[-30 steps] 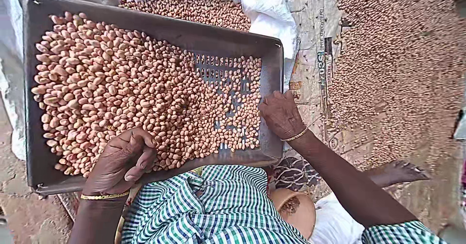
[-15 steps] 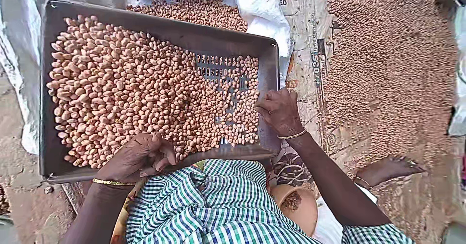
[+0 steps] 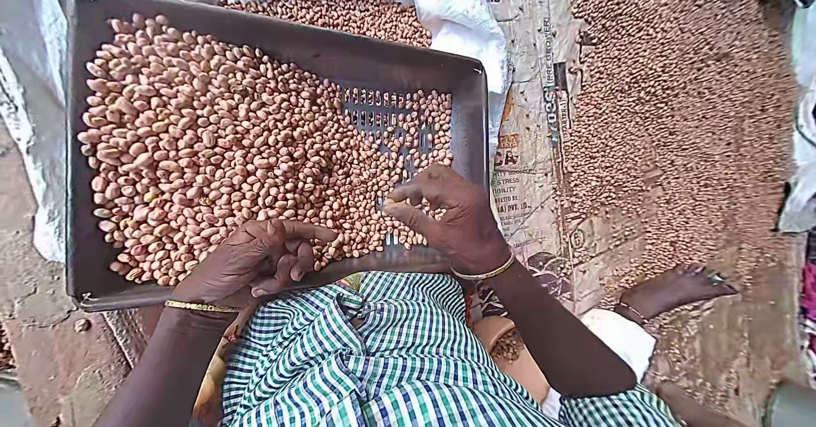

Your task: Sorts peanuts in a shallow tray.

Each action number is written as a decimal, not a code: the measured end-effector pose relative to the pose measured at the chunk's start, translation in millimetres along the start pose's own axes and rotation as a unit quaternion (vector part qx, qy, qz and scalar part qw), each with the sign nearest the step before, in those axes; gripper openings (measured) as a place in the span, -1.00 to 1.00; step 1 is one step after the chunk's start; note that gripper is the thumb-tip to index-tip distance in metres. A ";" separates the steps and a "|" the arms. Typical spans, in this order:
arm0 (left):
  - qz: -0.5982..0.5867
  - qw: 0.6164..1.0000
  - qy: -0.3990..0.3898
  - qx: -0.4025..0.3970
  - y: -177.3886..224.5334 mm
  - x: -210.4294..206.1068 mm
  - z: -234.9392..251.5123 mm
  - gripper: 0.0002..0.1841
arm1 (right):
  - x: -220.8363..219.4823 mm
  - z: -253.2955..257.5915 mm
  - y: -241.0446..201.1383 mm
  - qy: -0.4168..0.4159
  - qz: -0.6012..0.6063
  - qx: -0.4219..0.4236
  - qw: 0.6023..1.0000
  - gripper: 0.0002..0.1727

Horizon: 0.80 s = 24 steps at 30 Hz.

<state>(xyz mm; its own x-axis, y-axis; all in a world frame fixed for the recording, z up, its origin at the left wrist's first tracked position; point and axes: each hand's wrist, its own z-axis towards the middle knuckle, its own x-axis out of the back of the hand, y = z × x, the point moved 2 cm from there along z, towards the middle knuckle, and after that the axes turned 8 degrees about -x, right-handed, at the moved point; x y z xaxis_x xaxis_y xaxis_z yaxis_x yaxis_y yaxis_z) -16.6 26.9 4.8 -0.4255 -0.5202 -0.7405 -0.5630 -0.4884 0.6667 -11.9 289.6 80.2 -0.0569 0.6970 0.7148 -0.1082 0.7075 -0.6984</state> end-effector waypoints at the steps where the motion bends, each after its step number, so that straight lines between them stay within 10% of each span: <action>1: 0.017 0.999 -0.012 0.029 -0.3 -1.6 2.8 -0.48 | -12.3 -1.1 -9.9 -0.021 0.004 0.030 0.999 -0.70; 12: 0.022 0.999 -0.030 -0.020 3.7 -3.9 -0.4 -0.75 | -7.5 3.1 74.0 -0.098 -0.426 -0.091 0.895 -0.90; 16: 0.041 0.998 -0.024 -0.051 3.3 -2.0 -0.1 -0.80 | 6.7 10.5 78.1 -0.112 -0.292 -0.091 0.946 -0.82; 18: 0.022 0.998 -0.012 -0.061 3.2 0.7 -0.1 -0.80 | 26.0 9.4 87.5 -0.024 -0.001 -0.083 0.996 -0.95; 20: -0.004 0.998 -0.010 -0.066 4.3 2.4 -2.9 -0.78 | 29.2 3.3 92.1 -0.037 0.275 -0.146 0.950 -0.77; 24: -0.001 0.998 0.013 -0.065 6.1 -2.7 0.1 -0.83 | 19.8 -12.0 69.3 -0.110 -0.041 -0.152 0.981 -0.88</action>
<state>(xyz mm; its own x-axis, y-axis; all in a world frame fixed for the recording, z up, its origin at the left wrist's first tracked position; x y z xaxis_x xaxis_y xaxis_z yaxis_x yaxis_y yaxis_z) -19.0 25.4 10.9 -0.4054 -0.5364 -0.7402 -0.4657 -0.5756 0.6722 -8.7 353.8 45.6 -0.2770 0.6183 0.7355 0.1782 0.7852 -0.5930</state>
